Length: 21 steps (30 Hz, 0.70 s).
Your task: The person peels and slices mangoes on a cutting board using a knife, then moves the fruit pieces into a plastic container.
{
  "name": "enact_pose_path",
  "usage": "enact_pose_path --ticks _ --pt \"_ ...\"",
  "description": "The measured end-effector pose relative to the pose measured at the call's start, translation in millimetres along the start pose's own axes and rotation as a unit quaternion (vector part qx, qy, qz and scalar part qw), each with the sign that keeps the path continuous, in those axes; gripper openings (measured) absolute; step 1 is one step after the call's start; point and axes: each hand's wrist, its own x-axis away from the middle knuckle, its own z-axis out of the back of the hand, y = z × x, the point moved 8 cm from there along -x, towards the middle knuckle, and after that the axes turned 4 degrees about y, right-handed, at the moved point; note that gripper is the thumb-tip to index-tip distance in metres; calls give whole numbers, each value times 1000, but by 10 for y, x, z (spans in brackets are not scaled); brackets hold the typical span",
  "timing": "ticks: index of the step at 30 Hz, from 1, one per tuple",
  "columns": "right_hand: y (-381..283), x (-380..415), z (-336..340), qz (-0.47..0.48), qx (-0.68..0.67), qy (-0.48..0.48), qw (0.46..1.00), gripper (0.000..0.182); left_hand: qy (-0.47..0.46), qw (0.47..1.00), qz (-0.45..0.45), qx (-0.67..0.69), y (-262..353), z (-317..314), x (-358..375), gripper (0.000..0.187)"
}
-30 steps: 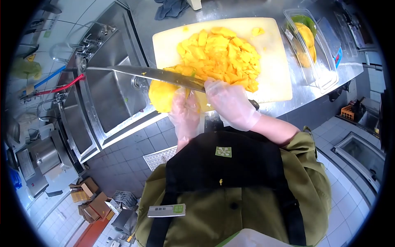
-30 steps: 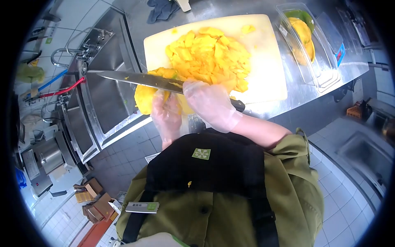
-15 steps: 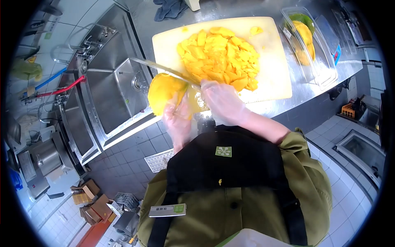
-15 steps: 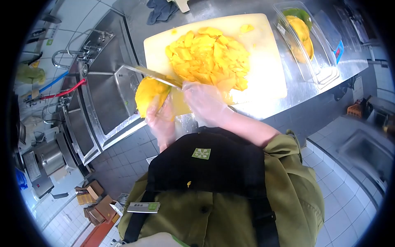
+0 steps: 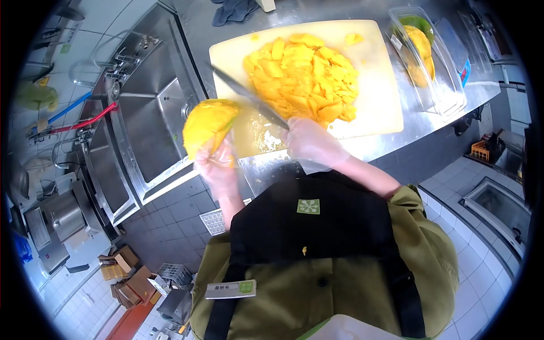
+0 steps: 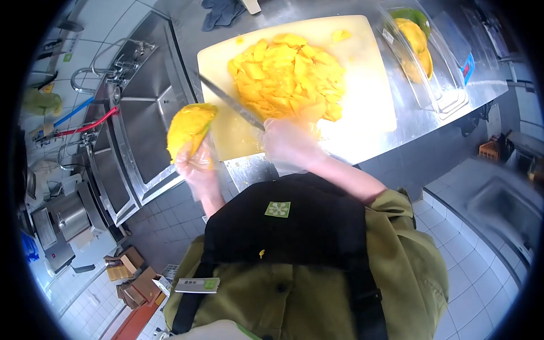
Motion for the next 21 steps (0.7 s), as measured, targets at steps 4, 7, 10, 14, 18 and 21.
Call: enact_pose_path --ticks 4,7,10,14,18,21 --pt "-87 133 -157 -16 -11 -80 997 26 -17 998 -51 10 372 -61 -170 57" --pt "-70 204 -272 -39 -29 -137 989 26 -123 991 -29 32 475 -317 -274 59" --pt "99 211 -208 41 40 -82 995 25 -154 988 15 28 326 -726 -302 62" --pt "321 277 194 -32 4 -22 999 22 -252 961 49 -106 -192 -1503 -235 53" --pt "575 398 394 -18 -36 -43 998 22 -416 867 231 -146 -1345 -2595 -9 35" --pt "819 378 314 34 -25 -43 998 24 -568 779 236 -125 -2003 -3430 394 27"
